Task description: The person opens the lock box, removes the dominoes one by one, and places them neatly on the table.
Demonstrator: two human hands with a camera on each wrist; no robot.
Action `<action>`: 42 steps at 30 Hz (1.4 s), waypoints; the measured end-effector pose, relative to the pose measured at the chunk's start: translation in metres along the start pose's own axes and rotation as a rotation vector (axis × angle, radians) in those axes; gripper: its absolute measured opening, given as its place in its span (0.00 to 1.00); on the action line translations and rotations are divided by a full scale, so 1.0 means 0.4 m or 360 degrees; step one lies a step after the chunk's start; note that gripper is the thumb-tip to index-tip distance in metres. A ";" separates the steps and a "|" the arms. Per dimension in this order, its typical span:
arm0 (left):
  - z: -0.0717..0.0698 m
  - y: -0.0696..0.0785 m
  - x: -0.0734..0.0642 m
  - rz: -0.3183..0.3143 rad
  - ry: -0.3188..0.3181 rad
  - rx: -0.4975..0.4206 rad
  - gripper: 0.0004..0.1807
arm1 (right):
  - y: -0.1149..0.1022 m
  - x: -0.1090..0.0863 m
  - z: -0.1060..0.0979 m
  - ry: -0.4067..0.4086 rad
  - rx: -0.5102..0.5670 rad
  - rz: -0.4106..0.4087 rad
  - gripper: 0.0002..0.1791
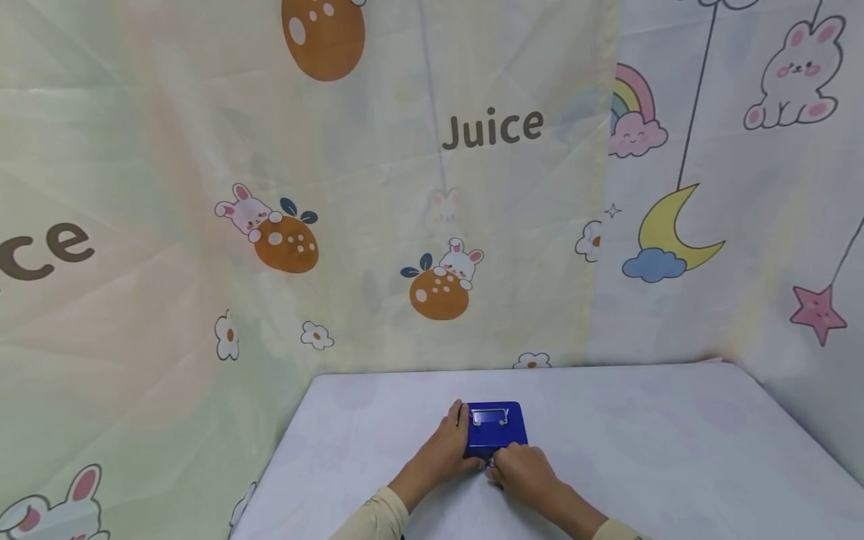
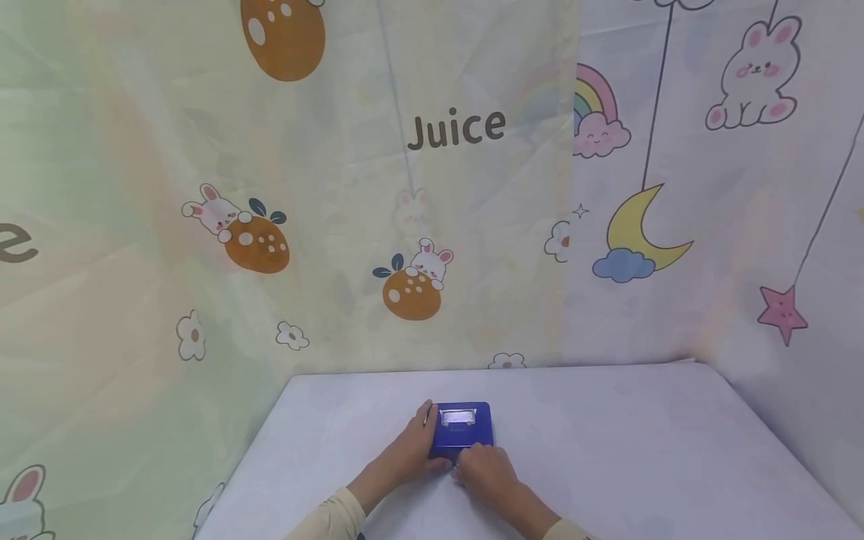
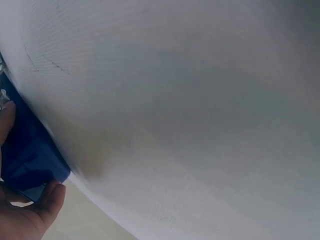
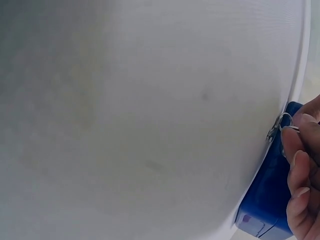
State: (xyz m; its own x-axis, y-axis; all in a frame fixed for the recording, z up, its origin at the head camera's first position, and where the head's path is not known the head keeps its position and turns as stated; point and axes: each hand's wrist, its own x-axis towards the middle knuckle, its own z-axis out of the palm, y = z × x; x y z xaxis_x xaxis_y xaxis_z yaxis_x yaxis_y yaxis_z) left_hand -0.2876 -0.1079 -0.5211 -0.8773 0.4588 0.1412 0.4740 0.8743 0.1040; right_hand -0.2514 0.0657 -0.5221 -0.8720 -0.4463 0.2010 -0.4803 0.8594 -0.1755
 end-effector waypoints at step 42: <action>-0.011 0.005 0.001 0.0001 -0.0021 -0.0024 0.55 | -0.005 -0.008 0.000 -0.0033 0.0165 0.0040 0.18</action>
State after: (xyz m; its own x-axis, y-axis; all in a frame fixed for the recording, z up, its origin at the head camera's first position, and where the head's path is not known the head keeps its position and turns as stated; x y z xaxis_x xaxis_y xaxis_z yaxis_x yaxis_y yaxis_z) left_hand -0.2867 -0.1066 -0.5166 -0.8779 0.4613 0.1283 0.4754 0.8717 0.1187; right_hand -0.2475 0.0657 -0.5223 -0.8852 -0.4310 0.1752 -0.4644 0.8404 -0.2794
